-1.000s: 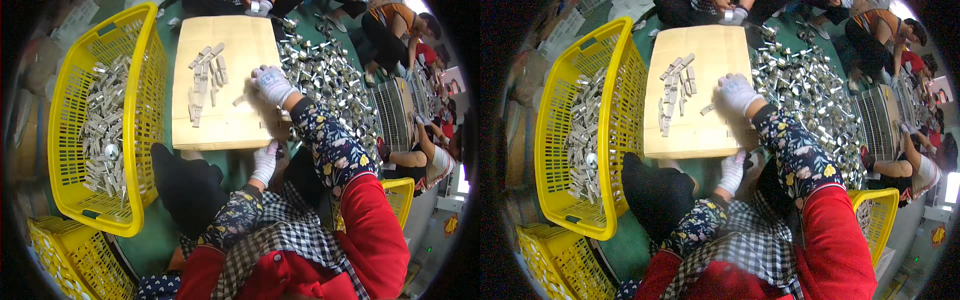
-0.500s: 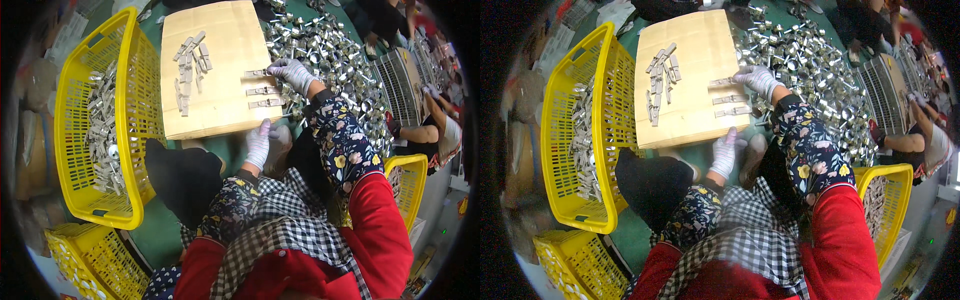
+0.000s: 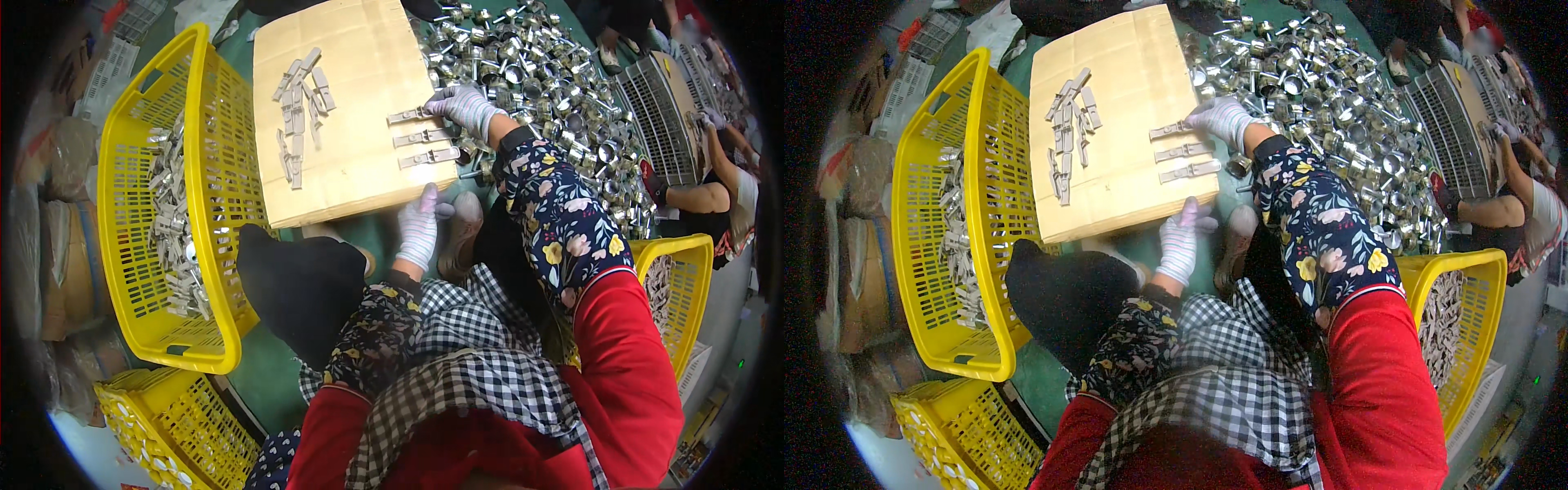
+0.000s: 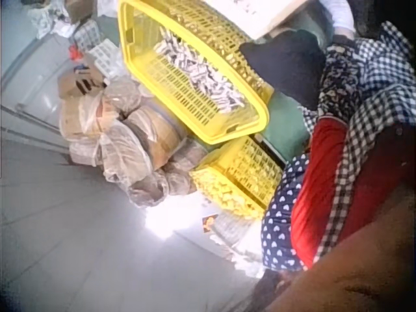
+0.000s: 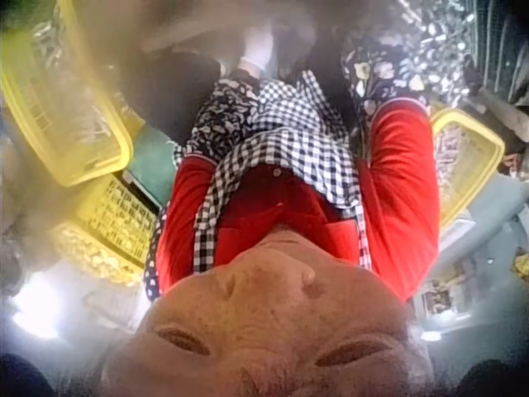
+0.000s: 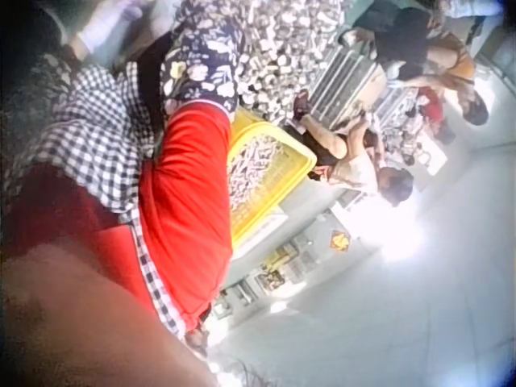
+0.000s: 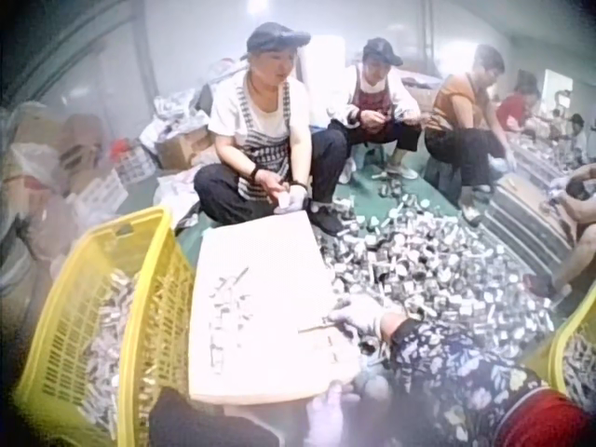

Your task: The recorder is assembling metal hinge components while sitting on the floor with other workers.

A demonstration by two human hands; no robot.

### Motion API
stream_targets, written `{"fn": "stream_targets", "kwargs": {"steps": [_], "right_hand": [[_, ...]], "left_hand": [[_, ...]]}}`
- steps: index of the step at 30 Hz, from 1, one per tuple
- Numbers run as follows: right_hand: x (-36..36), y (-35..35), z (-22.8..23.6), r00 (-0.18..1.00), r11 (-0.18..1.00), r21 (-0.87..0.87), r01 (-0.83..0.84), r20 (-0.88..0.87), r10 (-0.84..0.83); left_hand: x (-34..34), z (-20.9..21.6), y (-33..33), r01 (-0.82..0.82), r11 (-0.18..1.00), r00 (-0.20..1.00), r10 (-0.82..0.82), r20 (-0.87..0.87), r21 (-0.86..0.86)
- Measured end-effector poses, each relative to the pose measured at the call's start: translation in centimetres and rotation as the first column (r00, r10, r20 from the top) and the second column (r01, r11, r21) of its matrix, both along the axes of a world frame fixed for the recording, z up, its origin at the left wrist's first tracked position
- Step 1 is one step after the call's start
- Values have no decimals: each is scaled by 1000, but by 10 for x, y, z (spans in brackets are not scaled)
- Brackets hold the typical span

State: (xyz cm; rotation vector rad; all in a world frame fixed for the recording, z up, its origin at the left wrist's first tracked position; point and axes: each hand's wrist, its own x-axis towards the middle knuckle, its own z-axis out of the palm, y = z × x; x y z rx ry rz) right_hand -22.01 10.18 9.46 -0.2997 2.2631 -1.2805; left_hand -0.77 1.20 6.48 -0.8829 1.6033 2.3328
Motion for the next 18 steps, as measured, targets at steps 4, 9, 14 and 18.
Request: {"fn": "stream_targets", "kwargs": {"steps": [4,9,14,18], "right_hand": [[-1,-3,1,999,1000,7,-7,36,7],[3,-6,3,998,998,-44,42,55,-40],[4,-6,5,997,999,-18,52,60,-50],[4,-8,9,999,999,30,27,35,-28]], "left_hand": [[0,2,0,-23,1000,1000,23,5,1],[0,1,0,-44,999,999,44,-10,28],[0,3,1,-58,998,998,58,-9,21],[0,2,1,-50,998,999,50,-3,35]]}}
